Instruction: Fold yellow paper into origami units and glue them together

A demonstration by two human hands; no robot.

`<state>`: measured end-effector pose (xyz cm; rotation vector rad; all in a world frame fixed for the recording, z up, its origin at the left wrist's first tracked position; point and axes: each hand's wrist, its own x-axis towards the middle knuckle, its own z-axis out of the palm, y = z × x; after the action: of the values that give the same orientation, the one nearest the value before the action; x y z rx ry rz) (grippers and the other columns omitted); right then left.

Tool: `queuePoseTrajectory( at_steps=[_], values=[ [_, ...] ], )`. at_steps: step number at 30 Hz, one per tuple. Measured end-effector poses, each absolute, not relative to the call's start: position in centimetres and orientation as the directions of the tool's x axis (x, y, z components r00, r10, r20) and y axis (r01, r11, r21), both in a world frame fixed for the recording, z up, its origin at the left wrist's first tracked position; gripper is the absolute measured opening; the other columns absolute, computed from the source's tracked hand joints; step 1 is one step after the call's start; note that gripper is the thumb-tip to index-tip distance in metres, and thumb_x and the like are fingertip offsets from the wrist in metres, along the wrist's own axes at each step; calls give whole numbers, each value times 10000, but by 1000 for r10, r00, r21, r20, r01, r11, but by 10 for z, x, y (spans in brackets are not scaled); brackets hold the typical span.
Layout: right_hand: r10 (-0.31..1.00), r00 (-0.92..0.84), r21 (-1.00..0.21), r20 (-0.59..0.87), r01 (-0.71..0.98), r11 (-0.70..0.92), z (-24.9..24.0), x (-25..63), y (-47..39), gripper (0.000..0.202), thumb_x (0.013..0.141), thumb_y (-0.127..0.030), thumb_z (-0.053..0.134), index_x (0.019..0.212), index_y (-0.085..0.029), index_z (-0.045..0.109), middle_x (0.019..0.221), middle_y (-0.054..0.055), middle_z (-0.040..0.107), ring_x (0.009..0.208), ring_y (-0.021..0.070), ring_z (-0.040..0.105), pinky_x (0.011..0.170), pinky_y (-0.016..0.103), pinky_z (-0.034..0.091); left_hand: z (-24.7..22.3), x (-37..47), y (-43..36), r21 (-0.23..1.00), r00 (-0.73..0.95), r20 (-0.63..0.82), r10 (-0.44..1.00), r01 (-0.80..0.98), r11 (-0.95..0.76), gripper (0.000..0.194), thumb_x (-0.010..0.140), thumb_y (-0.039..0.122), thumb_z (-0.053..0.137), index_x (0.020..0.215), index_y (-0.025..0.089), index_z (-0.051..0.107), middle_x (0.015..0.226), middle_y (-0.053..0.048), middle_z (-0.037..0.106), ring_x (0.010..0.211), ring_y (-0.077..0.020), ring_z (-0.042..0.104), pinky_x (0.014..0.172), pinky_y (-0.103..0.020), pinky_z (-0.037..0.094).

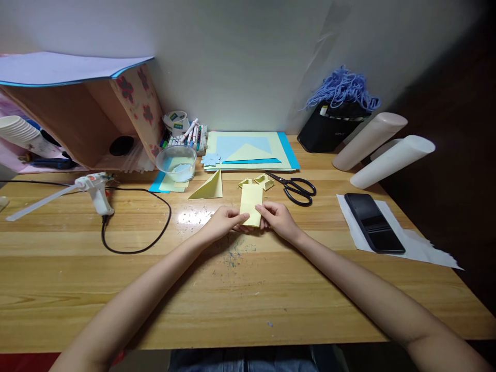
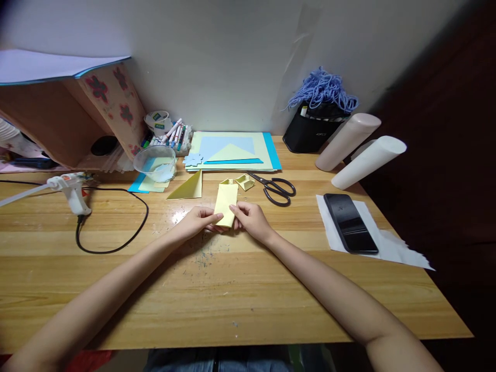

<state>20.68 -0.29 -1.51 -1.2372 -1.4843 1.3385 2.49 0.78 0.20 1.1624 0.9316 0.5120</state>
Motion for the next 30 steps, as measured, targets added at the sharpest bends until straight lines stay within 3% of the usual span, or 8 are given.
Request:
queuePoseTrajectory(
  at_steps=[8,14,21,30],
  values=[
    [936,-344,-989,-78,147,-28,-16,208,-2,357,834,-434,470,629,-149,534,458,-19,543,416,81,488,430,193,342,2,25,8,929,537,-330,777,37,369,429,665,459,651,771,43,666,726,-133,683,656,-184,642,696,-307,495],
    [939,-334,-980,-76,199,-9,-17,209,-4,374,836,-433,470,599,-147,516,429,-22,524,394,67,451,428,186,322,-1,25,9,922,539,-347,767,46,385,425,679,454,642,769,40,667,686,-131,683,647,-182,648,675,-291,504],
    [903,-411,-977,-126,210,-41,-12,208,-4,354,832,-436,468,645,-145,541,476,-15,558,421,85,513,434,189,350,2,24,9,927,539,-340,770,57,369,428,681,465,635,791,53,668,733,-136,690,668,-186,653,682,-293,503],
    [939,-333,-963,-88,271,6,-16,207,-5,399,834,-453,457,579,-149,500,447,-13,532,405,81,494,440,194,356,1,24,10,935,547,-333,768,84,346,376,705,405,636,858,63,659,810,-134,684,735,-167,638,745,-289,486]
  ],
)
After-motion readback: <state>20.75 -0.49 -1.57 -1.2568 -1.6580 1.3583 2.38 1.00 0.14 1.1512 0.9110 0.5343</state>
